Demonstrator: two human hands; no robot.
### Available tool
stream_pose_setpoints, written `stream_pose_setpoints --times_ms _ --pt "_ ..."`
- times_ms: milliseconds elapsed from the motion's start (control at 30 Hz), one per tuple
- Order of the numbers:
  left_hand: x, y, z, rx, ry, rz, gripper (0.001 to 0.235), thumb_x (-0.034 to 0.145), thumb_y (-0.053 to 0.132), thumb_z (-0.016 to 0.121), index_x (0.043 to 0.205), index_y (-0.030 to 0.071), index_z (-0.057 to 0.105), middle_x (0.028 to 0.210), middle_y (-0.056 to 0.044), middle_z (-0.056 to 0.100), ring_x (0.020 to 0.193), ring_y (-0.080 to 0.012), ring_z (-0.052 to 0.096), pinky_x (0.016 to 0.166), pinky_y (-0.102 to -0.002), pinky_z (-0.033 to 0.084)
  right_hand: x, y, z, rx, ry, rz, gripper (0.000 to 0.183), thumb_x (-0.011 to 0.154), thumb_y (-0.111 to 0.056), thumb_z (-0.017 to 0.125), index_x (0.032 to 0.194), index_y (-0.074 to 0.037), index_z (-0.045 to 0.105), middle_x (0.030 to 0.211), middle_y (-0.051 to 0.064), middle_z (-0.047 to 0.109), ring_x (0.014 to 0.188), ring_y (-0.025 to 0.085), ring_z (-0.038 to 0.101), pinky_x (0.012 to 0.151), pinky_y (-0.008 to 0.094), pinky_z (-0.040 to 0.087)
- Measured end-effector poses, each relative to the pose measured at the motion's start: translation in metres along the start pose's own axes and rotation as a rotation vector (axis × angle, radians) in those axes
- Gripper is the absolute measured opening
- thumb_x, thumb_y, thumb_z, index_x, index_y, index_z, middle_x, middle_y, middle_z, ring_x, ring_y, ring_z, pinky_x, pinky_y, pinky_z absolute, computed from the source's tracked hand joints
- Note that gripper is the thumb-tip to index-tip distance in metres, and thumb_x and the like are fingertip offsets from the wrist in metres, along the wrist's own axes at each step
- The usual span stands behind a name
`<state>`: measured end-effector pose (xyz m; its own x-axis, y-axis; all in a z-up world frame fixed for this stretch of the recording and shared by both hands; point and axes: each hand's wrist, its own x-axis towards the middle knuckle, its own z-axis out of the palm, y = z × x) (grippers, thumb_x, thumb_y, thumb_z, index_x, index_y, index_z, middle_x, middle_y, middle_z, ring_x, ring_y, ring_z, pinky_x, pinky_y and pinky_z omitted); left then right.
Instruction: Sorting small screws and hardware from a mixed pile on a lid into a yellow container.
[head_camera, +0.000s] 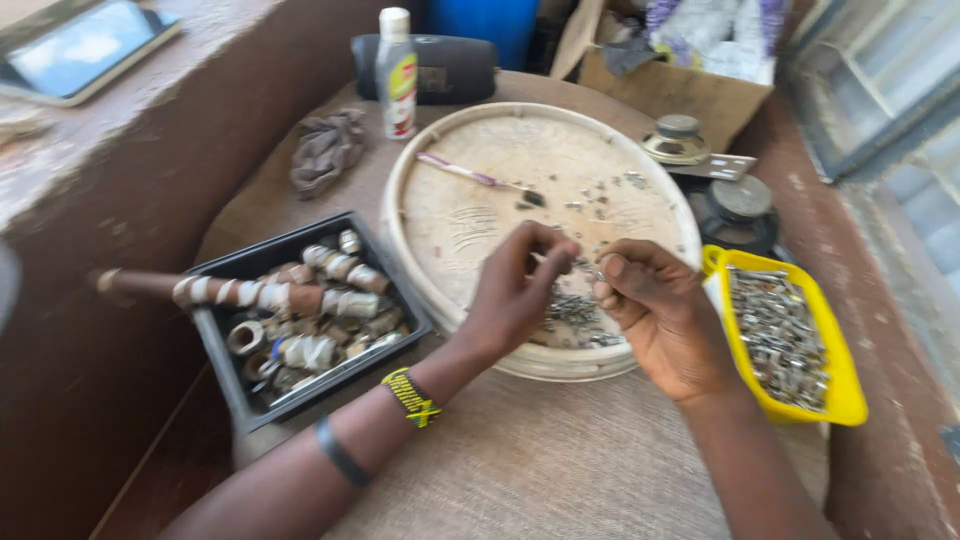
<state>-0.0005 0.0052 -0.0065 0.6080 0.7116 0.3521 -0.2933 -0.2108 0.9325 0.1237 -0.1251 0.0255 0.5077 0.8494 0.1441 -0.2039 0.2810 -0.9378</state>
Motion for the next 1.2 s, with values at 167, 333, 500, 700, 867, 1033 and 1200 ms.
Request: stream_pose_setpoints --times_ms 167,333,500,700,867,1033,1200 --pt "-0.005 0.002 0.009 0.205 0.0 -0.028 0.021 0.094 0.02 0.063 0.114 0.012 0.065 0.103 -0.014 0.073 0.101 -0.038 0.071 0.086 -0.049 0.055 -0.021 -0.053 0.11 -0.428 -0.295 -0.205 0.017 0.085 0.004 0.076 0.101 0.008 0.072 0.087 0.018 0.073 0.078 0.018 0.072 0.072 0.026 0.062" --pt "-0.001 0.0 0.015 0.24 0.047 -0.034 0.02 0.093 0.019 0.059 0.11 0.011 0.065 0.099 -0.015 0.073 0.094 -0.0358 0.069 0.079 -0.048 0.053 -0.011 -0.051 0.183 -0.683 -0.459 -0.286 0.012 0.083 0.001 0.08 0.095 0.002 0.077 0.092 0.01 0.079 0.086 0.013 0.074 0.08 0.021 0.061" --pt "0.003 -0.003 0.013 0.258 0.033 -0.041 0.021 0.091 0.018 0.052 0.105 0.008 0.064 0.094 -0.017 0.072 0.082 -0.0326 0.066 0.07 -0.045 0.05 0.001 -0.036 0.198 -0.932 -0.567 -0.511 0.016 0.088 -0.004 0.078 0.103 -0.009 0.08 0.096 0.006 0.078 0.089 0.012 0.073 0.077 0.019 0.062" --pt "0.001 0.002 0.011 0.261 -0.029 -0.046 0.025 0.09 0.017 0.045 0.1 0.005 0.064 0.088 -0.019 0.072 0.071 -0.0295 0.063 0.06 -0.043 0.047 -0.017 -0.059 0.169 -1.035 -0.46 -0.662 0.015 0.088 0.002 0.078 0.102 -0.003 0.079 0.101 0.011 0.076 0.095 0.018 0.071 0.092 0.027 0.052" --pt "0.001 0.014 0.005 0.181 -0.039 -0.021 0.03 0.093 0.031 0.047 0.096 0.008 0.066 0.084 -0.01 0.073 0.073 -0.021 0.065 0.067 -0.036 0.048 -0.026 -0.067 0.101 -0.901 -0.209 -0.543 0.013 0.096 0.011 0.07 0.109 0.01 0.07 0.105 0.02 0.072 0.093 0.024 0.073 0.093 0.03 0.061" --pt "0.001 0.022 0.005 0.037 -0.027 -0.026 0.032 0.097 0.044 0.056 0.089 0.015 0.065 0.079 0.001 0.072 0.075 -0.0113 0.064 0.073 -0.029 0.049 -0.01 -0.039 0.027 -0.634 0.12 -0.285 0.017 0.092 0.001 0.074 0.108 0.002 0.071 0.095 0.014 0.074 0.08 0.015 0.071 0.083 0.022 0.059" --pt "-0.01 0.034 0.003 -0.262 -0.09 -0.028 0.027 0.101 0.029 0.066 0.104 0.002 0.066 0.087 -0.008 0.07 0.064 -0.0107 0.059 0.06 -0.025 0.051 -0.008 -0.025 0.017 -0.436 0.01 -0.375 0.017 0.093 0.003 0.074 0.108 0.009 0.069 0.081 0.019 0.07 0.073 0.014 0.068 0.068 0.026 0.06"
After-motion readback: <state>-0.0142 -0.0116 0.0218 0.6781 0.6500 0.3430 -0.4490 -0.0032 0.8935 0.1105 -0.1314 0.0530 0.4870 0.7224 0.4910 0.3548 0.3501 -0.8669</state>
